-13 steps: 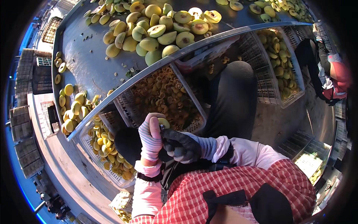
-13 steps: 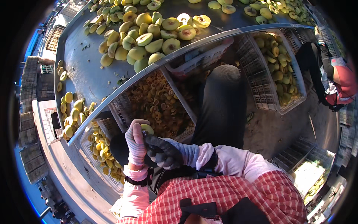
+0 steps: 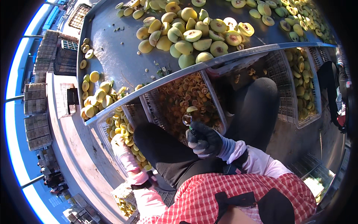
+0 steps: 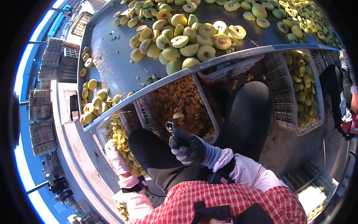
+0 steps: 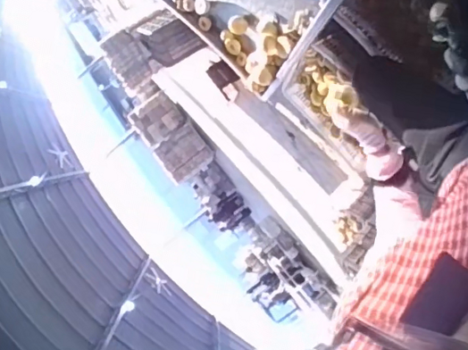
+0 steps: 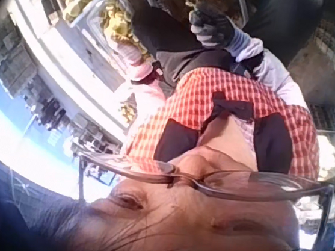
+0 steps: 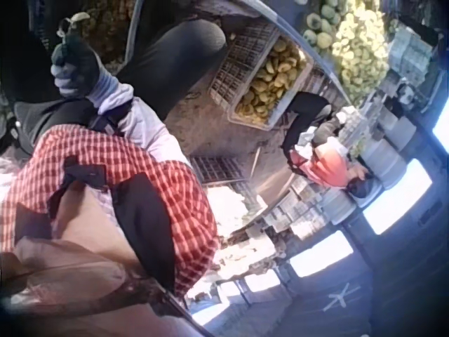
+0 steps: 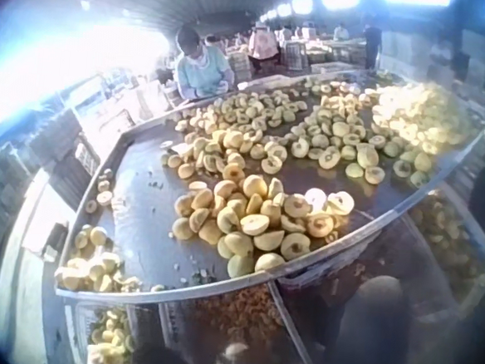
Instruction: The recorder uses a circular coring tool to remove the pits from halved peaches at an industrial processing station.
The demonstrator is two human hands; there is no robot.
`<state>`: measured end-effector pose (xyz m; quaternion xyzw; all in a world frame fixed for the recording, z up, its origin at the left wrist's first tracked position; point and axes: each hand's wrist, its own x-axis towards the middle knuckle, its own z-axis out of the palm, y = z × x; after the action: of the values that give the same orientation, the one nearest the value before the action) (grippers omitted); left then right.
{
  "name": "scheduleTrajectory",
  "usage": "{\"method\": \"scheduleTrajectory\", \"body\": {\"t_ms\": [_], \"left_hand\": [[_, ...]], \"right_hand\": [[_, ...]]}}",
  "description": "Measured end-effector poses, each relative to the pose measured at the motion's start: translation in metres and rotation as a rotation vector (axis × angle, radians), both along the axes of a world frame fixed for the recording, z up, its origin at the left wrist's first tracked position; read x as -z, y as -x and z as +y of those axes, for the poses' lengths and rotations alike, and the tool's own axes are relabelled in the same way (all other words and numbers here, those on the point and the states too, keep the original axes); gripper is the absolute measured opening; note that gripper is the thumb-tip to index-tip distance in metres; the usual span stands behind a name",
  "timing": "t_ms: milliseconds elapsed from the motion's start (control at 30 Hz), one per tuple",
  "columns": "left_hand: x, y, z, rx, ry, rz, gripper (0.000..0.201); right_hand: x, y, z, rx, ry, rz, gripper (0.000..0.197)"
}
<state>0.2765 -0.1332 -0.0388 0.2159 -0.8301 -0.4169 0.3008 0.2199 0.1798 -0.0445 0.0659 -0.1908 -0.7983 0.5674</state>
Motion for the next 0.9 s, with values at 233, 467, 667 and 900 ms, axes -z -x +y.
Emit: {"method": "scheduleTrajectory", "body": {"t_ms": [233, 467, 667, 900], "left_hand": [[-0.062, 0.162, 0.143, 0.371, 0.418, -0.124, 0.044], [-0.053, 0.319, 0.411, 1.041, 0.894, -0.063, 0.047], [-0.005, 0.384, 0.418, 1.097, 0.982, -0.305, 0.03], [-0.017, 0.378, 0.288, 0.945, 1.113, -0.452, 0.049]], "right_hand": [[0.019, 0.006, 0.007, -0.002, -0.414, 0.039, 0.051], [0.065, -0.001, 0.027, 0.104, -0.69, 0.031, 0.042], [0.042, 0.022, 0.035, 0.054, -1.177, 0.023, 0.047], [0.018, 0.03, 0.034, 0.133, -1.069, 0.223, 0.053]]}}
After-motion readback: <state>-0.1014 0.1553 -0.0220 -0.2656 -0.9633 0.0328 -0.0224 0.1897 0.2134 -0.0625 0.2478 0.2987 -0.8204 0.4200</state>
